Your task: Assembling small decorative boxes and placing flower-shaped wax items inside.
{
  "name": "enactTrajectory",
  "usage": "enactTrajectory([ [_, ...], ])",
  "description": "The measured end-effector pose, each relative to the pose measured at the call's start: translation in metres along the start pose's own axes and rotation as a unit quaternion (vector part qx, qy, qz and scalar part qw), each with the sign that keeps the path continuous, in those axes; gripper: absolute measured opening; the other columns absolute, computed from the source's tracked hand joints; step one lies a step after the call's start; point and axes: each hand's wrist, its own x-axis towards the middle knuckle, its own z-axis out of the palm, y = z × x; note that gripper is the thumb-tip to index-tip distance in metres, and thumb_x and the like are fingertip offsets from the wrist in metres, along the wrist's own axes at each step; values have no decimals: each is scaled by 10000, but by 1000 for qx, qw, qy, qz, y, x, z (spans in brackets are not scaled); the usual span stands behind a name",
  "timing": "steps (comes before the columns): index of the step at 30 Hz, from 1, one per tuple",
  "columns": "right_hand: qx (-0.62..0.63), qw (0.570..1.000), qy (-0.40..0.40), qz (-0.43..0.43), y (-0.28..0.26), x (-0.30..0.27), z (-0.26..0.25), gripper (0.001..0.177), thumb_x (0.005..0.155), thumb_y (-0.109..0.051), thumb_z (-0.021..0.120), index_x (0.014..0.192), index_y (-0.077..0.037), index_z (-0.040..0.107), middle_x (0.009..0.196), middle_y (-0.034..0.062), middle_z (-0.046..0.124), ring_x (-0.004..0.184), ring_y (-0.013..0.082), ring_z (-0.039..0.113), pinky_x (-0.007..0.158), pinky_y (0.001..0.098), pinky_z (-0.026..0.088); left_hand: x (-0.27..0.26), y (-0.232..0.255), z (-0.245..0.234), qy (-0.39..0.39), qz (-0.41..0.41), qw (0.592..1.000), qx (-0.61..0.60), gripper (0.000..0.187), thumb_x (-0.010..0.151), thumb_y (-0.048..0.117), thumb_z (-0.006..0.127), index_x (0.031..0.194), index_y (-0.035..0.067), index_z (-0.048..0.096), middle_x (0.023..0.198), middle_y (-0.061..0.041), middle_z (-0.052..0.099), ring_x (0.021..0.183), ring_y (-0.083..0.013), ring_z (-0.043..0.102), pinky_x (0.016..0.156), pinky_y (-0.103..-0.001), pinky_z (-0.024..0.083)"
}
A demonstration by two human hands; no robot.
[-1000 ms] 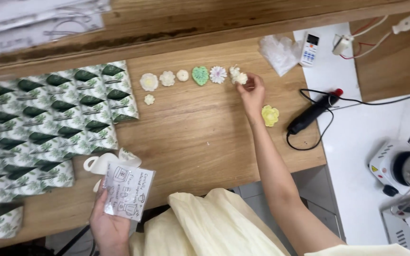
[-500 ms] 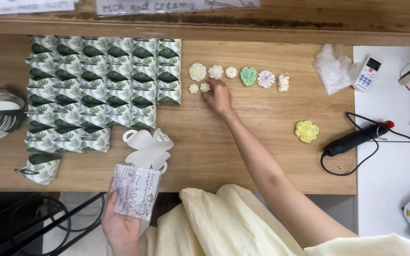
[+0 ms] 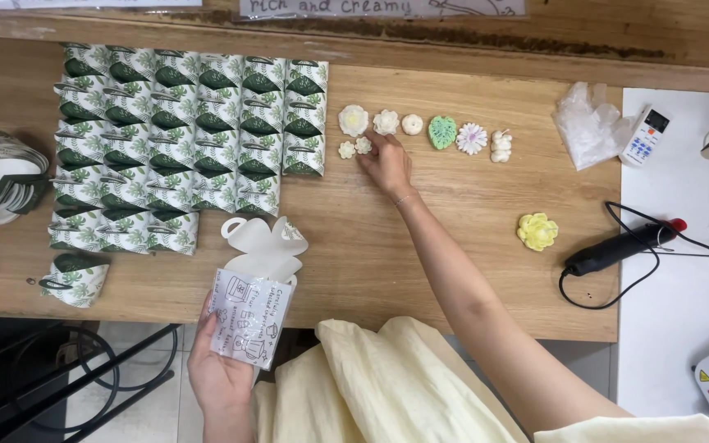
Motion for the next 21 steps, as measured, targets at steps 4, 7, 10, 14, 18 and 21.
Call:
enactTrajectory([
  [4,40,999,7,-12,-9,-18,-15,624,790,-149,835,1371,-75,621,966,112,673,808,225,675,716,393,564,1,2,14,-22,-4,1000,-6,468,1013,90,405,1457,-34,486,1449,-189,581,1349,-298,568,1129,-462,465],
  [7,180,982,12,46,-23,-50,-32,503,917,-71,696,1407,-39,586,975,66,699,797,156,682,704,261,610,-4,6,43,-49,27,998,37,476,988,16,453,1457,-55,485,1425,-230,580,1318,-310,577,1110,-460,475],
  [10,343,928,-37,139,-69,-110,-65,429,996,-142,660,1396,-5,592,963,107,715,805,178,702,673,296,598,-5,3,70,-95,73,988,98,512,944,-47,511,1456,-45,494,1429,-221,590,1299,-291,595,1106,-436,497],
  [14,630,734,-181,174,-138,-177,-85,541,975,-200,629,1455,-8,466,1079,129,713,960,183,730,810,339,638,-1,-4,76,-179,88,973,117,490,985,9,579,1465,-40,496,1401,-175,600,1240,-221,620,1049,-370,525],
  [18,698,642,-210,238,-173,-202,-74,516,937,-95,666,1412,15,497,1188,82,724,1028,133,716,837,311,604,3,-5,70,-235,76,953,176,459,1012,23,584,1460,-41,511,1355,-163,630,1166,-189,641,986,-341,550],
  [21,629,719,-205,211,-175,-208,-56,378,942,-7,705,1280,112,583,1118,145,748,981,185,732,875,344,633,7,15,46,-259,71,939,217,481,1012,45,602,1474,-38,499,1377,-184,613,1190,-204,628,1002,-345,548],
])
